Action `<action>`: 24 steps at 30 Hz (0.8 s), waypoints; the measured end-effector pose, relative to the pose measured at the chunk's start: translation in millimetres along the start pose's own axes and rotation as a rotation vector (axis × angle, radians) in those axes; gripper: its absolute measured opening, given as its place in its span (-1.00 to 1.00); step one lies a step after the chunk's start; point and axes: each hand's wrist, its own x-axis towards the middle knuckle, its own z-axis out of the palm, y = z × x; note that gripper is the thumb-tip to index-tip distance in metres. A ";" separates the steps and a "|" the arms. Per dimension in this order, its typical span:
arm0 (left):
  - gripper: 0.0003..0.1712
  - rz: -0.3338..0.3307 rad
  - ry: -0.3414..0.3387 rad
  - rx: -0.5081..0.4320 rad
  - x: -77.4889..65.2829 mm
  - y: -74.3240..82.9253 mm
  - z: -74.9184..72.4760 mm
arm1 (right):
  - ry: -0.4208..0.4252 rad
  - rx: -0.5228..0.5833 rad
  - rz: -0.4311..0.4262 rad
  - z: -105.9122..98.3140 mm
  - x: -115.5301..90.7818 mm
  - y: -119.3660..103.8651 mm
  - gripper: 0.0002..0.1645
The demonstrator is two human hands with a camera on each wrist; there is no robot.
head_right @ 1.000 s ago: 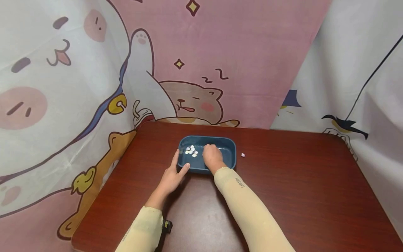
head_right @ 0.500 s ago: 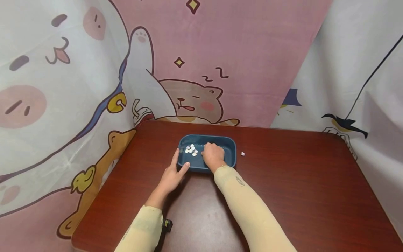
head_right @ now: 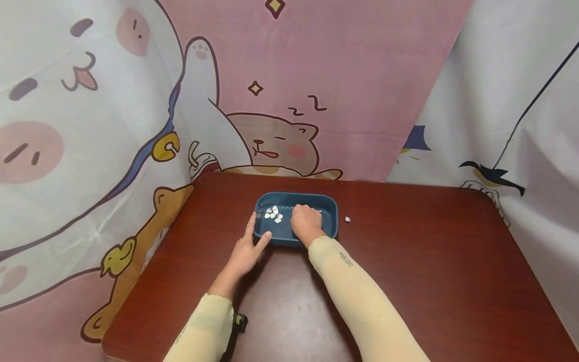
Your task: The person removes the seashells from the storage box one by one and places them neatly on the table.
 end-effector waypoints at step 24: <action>0.02 0.004 -0.003 0.010 -0.7 0.9 0.2 | 0.043 0.217 -0.329 -21.4 -19.4 54.2 -0.79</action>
